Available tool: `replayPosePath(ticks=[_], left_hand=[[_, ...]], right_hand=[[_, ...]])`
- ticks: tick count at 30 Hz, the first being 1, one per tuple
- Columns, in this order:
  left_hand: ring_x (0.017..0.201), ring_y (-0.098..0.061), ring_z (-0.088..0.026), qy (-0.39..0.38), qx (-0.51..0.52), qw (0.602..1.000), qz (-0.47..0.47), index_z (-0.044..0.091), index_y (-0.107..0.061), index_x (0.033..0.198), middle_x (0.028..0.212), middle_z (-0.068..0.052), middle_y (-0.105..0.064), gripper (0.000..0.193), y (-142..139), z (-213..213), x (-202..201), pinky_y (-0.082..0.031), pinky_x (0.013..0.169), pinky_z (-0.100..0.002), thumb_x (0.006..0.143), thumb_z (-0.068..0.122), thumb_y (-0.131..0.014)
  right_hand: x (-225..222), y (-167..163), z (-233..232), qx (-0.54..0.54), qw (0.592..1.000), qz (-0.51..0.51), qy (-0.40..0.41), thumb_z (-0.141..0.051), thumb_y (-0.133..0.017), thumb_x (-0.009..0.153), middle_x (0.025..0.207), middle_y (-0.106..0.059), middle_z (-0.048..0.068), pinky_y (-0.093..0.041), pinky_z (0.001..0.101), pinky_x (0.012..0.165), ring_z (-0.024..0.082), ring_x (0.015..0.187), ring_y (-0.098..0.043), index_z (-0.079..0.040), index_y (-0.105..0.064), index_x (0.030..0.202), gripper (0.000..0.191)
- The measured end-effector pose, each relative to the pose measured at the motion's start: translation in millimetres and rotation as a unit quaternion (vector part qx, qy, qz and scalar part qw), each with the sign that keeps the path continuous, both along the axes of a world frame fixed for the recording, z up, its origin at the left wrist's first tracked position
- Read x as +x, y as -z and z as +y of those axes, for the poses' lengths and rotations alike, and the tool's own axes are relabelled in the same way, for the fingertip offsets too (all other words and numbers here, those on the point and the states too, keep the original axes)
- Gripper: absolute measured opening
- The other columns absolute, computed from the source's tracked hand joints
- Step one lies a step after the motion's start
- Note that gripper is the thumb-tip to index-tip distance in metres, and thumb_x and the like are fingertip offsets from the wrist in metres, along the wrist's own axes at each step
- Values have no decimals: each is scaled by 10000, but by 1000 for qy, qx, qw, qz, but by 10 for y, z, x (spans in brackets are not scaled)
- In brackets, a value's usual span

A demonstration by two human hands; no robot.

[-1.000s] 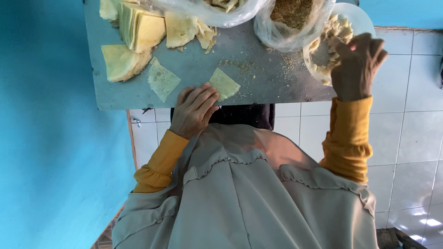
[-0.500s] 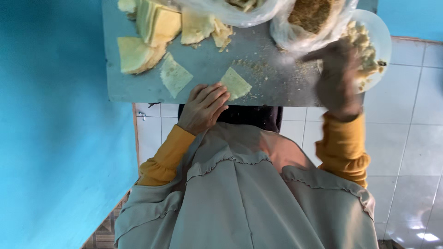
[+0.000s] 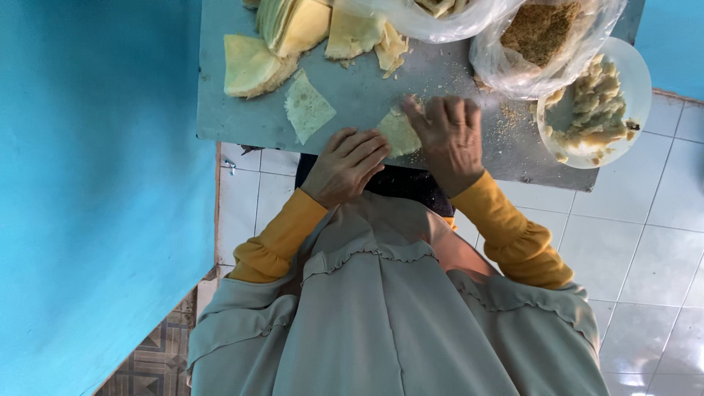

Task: The person picks up triangular pieces of dough from a metal work table, folds and pinches each piece by hand into a shaped form, and places the shaped pieces onto a plate. Near the end the person briefly holds a knife while continuing to shape dough pieces.

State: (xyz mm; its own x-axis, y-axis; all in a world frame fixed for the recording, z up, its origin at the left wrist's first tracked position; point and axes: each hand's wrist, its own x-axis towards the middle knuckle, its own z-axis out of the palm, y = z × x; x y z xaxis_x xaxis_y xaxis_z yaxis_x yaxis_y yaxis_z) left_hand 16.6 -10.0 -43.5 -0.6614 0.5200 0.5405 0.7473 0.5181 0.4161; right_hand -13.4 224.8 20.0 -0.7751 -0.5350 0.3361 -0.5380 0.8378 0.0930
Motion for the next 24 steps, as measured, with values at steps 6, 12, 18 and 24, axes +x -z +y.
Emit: replayPosePath(ticks=[6,12,18,24], left_hand=[[1337,-563,-222,-1,-2,1000,-4,93,-679,1309,1373,-49,-647,352,20,-11,-2,-409,1155,-445,979,202,-736],[1347,-553,-229,8,23,1000,-8,85,-673,1297,1376,-63,-642,324,6,-12,-1,-403,1157,-443,992,183,-727],[1359,-548,-228,7,6,1000,-27,94,-664,1315,1395,-49,-632,346,-22,-15,33,-394,1174,-445,986,186,-720],[1346,-551,-225,6,12,1000,-28,96,-663,1303,1391,-45,-632,345,-40,-13,17,-405,1163,-450,976,189,-719]], right_hand=[[119,40,-101,-45,996,-72,6,18,-616,865,1064,-519,72,-383,447,983,271,1064,-495,-232,-672,1461,649],[189,48,47,-172,971,-168,9,7,-713,803,988,-532,18,-324,421,933,253,1013,-490,-282,-793,1206,502],[-97,138,89,-179,962,-202,33,37,-682,739,1008,-579,-10,-332,421,962,245,1064,-505,-228,-753,879,308],[138,73,-20,-22,998,-40,33,-17,-670,787,1132,-568,48,-375,468,966,275,1113,-492,-219,-777,1217,487]])
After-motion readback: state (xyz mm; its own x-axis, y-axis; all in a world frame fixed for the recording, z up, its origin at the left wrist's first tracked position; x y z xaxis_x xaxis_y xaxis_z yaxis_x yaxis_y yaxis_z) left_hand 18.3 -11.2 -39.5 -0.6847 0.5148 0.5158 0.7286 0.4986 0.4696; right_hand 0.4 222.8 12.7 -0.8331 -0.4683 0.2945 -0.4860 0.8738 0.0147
